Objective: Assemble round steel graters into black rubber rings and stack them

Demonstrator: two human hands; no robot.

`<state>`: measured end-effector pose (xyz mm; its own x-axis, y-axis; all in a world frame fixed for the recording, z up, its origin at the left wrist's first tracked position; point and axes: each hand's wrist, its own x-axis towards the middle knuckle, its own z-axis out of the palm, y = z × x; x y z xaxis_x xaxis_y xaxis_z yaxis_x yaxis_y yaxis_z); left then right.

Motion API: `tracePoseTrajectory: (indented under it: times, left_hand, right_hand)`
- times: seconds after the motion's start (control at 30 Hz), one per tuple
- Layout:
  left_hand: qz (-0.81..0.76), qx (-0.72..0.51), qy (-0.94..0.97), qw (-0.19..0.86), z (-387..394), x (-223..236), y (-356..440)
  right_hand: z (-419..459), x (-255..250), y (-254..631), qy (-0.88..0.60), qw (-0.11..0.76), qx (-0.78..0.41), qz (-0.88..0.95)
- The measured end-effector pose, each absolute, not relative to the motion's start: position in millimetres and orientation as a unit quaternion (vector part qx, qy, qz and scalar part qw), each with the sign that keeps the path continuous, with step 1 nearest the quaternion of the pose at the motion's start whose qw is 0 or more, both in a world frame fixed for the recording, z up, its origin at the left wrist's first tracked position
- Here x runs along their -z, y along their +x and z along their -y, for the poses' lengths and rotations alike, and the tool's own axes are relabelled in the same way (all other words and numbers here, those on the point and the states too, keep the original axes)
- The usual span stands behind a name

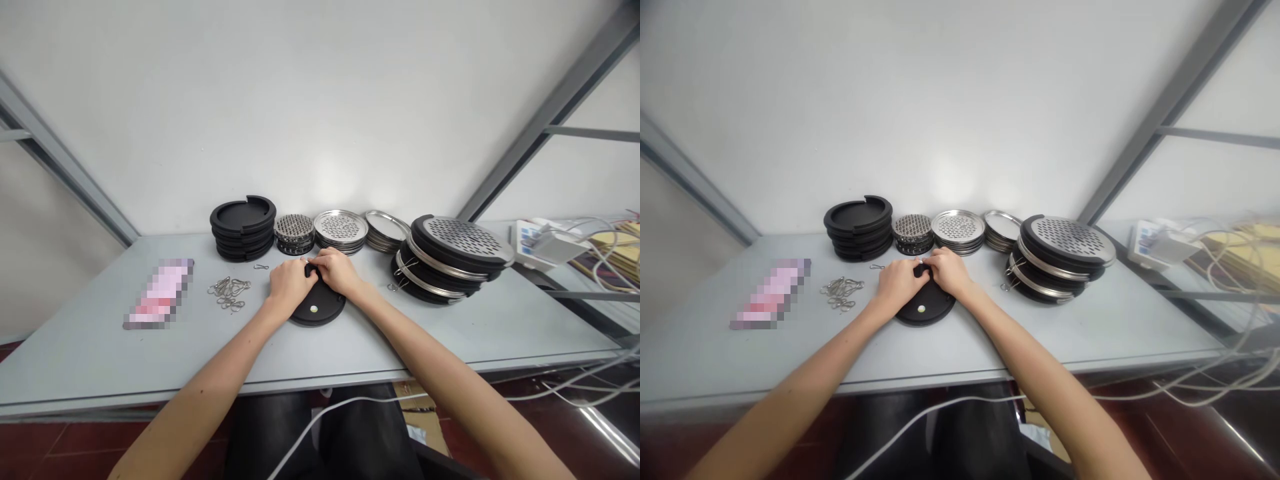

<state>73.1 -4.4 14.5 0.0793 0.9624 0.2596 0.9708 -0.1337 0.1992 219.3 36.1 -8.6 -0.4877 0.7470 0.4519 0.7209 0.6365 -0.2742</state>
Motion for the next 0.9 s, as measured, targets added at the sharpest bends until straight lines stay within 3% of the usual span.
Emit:
tracePoseTrajectory:
  times: [0.9]
  left_hand:
    - [0.67, 0.145, -0.728, 0.017, 7.9, -15.5, 73.9]
  right_hand:
    - [-36.6, 9.2, 218.3, -0.424, 0.264, -0.027, 0.866]
